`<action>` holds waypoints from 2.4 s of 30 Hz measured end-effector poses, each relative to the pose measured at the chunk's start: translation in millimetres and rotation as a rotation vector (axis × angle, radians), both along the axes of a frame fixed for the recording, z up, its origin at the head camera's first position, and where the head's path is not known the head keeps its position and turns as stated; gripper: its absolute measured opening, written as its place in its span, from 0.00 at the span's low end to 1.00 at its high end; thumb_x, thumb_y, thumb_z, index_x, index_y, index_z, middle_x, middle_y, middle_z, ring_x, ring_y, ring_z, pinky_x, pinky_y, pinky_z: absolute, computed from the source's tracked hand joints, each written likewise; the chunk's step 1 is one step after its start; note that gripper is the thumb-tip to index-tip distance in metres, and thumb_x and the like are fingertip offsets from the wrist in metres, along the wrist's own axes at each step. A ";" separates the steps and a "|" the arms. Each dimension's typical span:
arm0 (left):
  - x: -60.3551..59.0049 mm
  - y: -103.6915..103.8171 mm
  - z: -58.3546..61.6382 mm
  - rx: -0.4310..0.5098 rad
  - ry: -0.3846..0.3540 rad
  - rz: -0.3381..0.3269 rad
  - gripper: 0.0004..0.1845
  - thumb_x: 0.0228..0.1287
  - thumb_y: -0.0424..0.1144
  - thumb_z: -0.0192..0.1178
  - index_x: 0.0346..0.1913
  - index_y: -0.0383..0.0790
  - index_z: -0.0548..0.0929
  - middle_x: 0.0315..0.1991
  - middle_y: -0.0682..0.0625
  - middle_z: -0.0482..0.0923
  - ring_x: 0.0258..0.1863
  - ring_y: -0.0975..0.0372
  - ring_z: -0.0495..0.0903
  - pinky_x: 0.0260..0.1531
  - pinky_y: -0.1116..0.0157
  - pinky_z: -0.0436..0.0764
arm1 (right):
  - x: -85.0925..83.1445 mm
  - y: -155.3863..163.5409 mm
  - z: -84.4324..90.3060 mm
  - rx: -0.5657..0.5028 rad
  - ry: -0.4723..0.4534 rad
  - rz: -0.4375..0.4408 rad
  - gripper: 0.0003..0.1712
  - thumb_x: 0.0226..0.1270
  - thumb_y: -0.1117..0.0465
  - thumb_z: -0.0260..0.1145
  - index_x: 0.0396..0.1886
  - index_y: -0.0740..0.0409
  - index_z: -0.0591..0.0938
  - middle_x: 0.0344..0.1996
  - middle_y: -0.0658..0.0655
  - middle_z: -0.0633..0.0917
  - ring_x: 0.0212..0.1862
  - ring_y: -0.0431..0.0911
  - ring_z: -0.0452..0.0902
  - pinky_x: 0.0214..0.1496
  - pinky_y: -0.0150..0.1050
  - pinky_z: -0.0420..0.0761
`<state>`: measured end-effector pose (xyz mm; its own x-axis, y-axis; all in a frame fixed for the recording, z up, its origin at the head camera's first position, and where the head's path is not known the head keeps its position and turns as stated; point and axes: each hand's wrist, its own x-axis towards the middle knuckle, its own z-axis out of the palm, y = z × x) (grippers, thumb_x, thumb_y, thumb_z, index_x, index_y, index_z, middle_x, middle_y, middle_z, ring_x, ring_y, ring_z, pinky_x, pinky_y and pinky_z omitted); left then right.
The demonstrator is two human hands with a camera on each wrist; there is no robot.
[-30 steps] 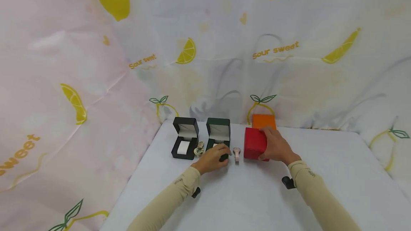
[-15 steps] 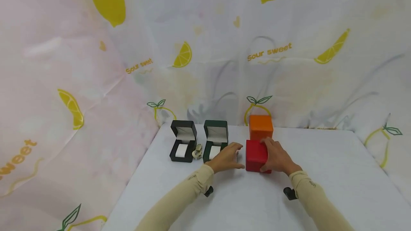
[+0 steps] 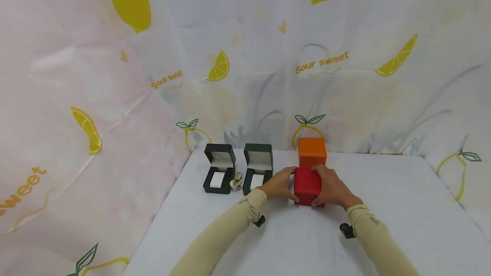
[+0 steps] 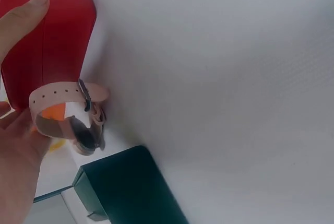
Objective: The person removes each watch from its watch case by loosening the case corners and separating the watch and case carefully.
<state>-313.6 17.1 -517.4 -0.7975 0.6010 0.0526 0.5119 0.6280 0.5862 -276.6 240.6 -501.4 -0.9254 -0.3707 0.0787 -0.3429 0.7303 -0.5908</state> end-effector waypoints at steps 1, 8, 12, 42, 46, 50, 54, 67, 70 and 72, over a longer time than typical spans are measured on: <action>-2.1 0.7 -1.6 -0.003 -0.001 -0.007 0.56 0.36 0.47 0.83 0.71 0.46 0.62 0.64 0.57 0.68 0.61 0.68 0.68 0.61 0.70 0.68 | -0.1 0.2 -0.5 -0.007 -0.002 0.004 0.59 0.28 0.54 0.87 0.62 0.57 0.64 0.57 0.61 0.71 0.58 0.59 0.63 0.47 0.57 0.81; -4.2 2.8 -7.0 -0.106 -0.046 0.035 0.67 0.36 0.53 0.82 0.76 0.38 0.49 0.66 0.56 0.68 0.62 0.66 0.70 0.65 0.62 0.67 | -0.2 3.2 -7.5 -0.044 -0.004 0.048 0.57 0.31 0.54 0.87 0.63 0.56 0.65 0.59 0.60 0.69 0.58 0.57 0.66 0.49 0.55 0.80; -5.3 2.1 -8.2 -0.154 0.020 0.022 0.64 0.38 0.54 0.80 0.74 0.35 0.52 0.66 0.55 0.69 0.64 0.66 0.69 0.69 0.56 0.61 | -2.4 7.8 -8.9 -0.069 0.007 0.057 0.56 0.32 0.53 0.86 0.63 0.54 0.66 0.60 0.58 0.70 0.58 0.56 0.66 0.47 0.52 0.82; -9.7 3.9 -5.6 -0.242 0.099 -0.055 0.62 0.36 0.55 0.81 0.72 0.36 0.56 0.66 0.52 0.67 0.69 0.66 0.62 0.72 0.63 0.47 | -18.2 15.3 15.1 -0.073 -0.151 0.019 0.52 0.37 0.52 0.84 0.65 0.59 0.71 0.58 0.63 0.74 0.56 0.59 0.68 0.45 0.50 0.83; -10.2 3.4 -6.9 -0.287 0.130 -0.057 0.64 0.37 0.57 0.80 0.73 0.33 0.55 0.69 0.48 0.65 0.70 0.65 0.60 0.72 0.65 0.44 | -22.9 16.6 17.2 -0.078 -0.191 0.016 0.51 0.40 0.52 0.82 0.66 0.59 0.70 0.58 0.64 0.74 0.55 0.59 0.68 0.44 0.48 0.83; -10.3 2.9 -6.5 -0.334 0.152 -0.049 0.66 0.37 0.59 0.79 0.73 0.30 0.54 0.71 0.47 0.62 0.71 0.64 0.58 0.72 0.66 0.42 | -26.6 19.0 18.7 -0.106 -0.222 0.017 0.48 0.46 0.50 0.79 0.67 0.60 0.71 0.59 0.67 0.73 0.55 0.61 0.68 0.44 0.49 0.83; -9.8 2.9 -5.6 -0.331 0.147 -0.049 0.65 0.36 0.59 0.80 0.73 0.30 0.55 0.70 0.47 0.64 0.71 0.64 0.59 0.72 0.65 0.42 | -29.9 22.5 16.2 -0.185 -0.267 0.018 0.45 0.54 0.49 0.75 0.68 0.61 0.70 0.58 0.66 0.75 0.56 0.60 0.68 0.48 0.48 0.81; -12.5 4.6 -7.7 -0.318 0.108 -0.006 0.66 0.35 0.58 0.81 0.73 0.29 0.55 0.71 0.43 0.62 0.71 0.59 0.61 0.73 0.64 0.43 | -37.6 18.5 9.7 -0.475 -0.392 -0.122 0.46 0.71 0.37 0.55 0.73 0.67 0.60 0.67 0.70 0.66 0.62 0.62 0.65 0.58 0.58 0.75; -9.9 5.9 -12.0 -0.285 0.049 0.018 0.67 0.35 0.56 0.81 0.73 0.29 0.53 0.72 0.44 0.60 0.72 0.56 0.57 0.72 0.65 0.44 | -39.0 12.4 8.8 -0.462 -0.405 -0.205 0.50 0.70 0.31 0.48 0.71 0.69 0.59 0.63 0.71 0.68 0.60 0.63 0.65 0.56 0.56 0.76; -7.8 6.4 -13.3 -0.275 0.036 0.026 0.66 0.35 0.55 0.81 0.74 0.29 0.53 0.72 0.45 0.60 0.72 0.56 0.58 0.73 0.63 0.45 | -40.1 8.4 6.9 -0.453 -0.396 -0.253 0.49 0.69 0.28 0.44 0.64 0.69 0.63 0.55 0.70 0.70 0.56 0.61 0.68 0.52 0.53 0.79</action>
<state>-321.4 23.4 -530.8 -0.8133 0.5762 -0.0812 0.5110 0.7739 0.3741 -316.7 248.9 -494.5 -0.9708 -0.1478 -0.1889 0.1140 0.4086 -0.9055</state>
